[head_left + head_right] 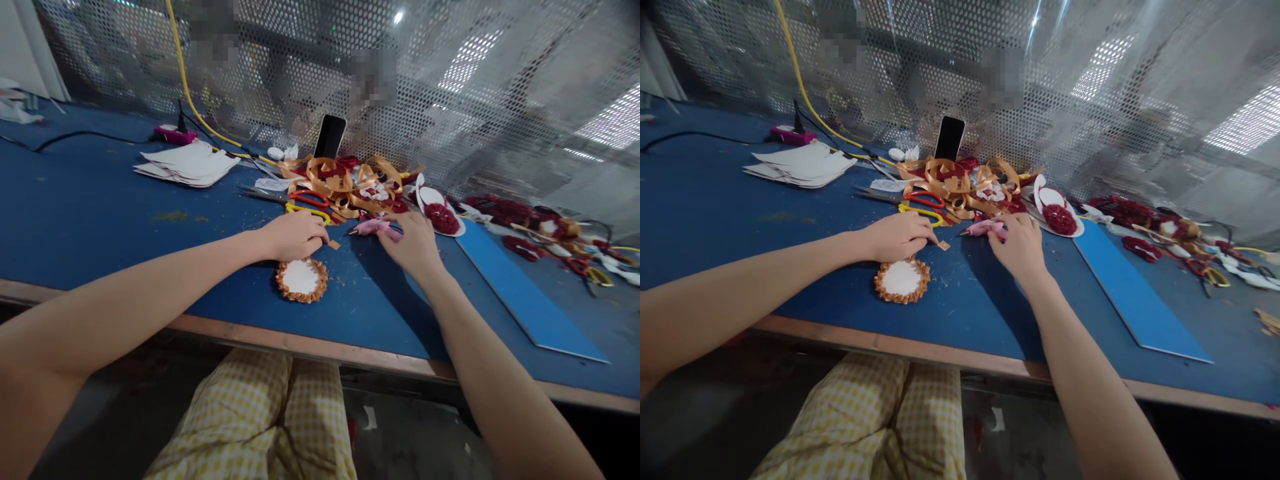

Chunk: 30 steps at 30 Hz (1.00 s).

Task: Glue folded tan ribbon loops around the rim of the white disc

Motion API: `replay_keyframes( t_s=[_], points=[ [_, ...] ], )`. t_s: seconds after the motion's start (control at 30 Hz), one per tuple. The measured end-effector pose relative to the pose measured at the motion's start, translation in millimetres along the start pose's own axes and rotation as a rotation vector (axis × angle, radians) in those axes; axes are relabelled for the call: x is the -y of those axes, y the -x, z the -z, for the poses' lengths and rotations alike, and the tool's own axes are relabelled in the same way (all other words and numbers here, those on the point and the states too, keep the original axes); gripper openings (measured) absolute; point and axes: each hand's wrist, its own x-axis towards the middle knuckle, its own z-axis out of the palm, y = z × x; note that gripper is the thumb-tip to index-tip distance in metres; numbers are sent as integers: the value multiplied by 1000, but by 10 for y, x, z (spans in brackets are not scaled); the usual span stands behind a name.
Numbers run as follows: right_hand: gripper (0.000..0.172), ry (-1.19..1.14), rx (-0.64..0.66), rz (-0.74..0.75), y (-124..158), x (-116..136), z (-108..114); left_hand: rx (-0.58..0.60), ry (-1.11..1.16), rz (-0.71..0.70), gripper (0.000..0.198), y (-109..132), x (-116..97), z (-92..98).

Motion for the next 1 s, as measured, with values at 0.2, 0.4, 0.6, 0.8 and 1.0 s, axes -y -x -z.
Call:
replay_keyframes(
  t_s=[0.2, 0.4, 0.6, 0.8, 1.0],
  points=[
    [26, -196, 188, 440, 80, 488, 222, -9, 11, -5, 48, -19, 26, -34],
    [28, -177, 279, 414, 106, 554, 125, -25, 39, 5, 47, -43, 52, -69],
    [30, -187, 261, 422, 108, 534, 82, -30, 8, -7, 47, -26, 12, -52],
    [30, -171, 255, 435, 108, 533, 77, -22, 11, -6, 46, -45, 26, -29],
    [30, -191, 243, 436, 104, 519, 65, -22, 59, 89, 44, -111, 33, -68]
  ],
)
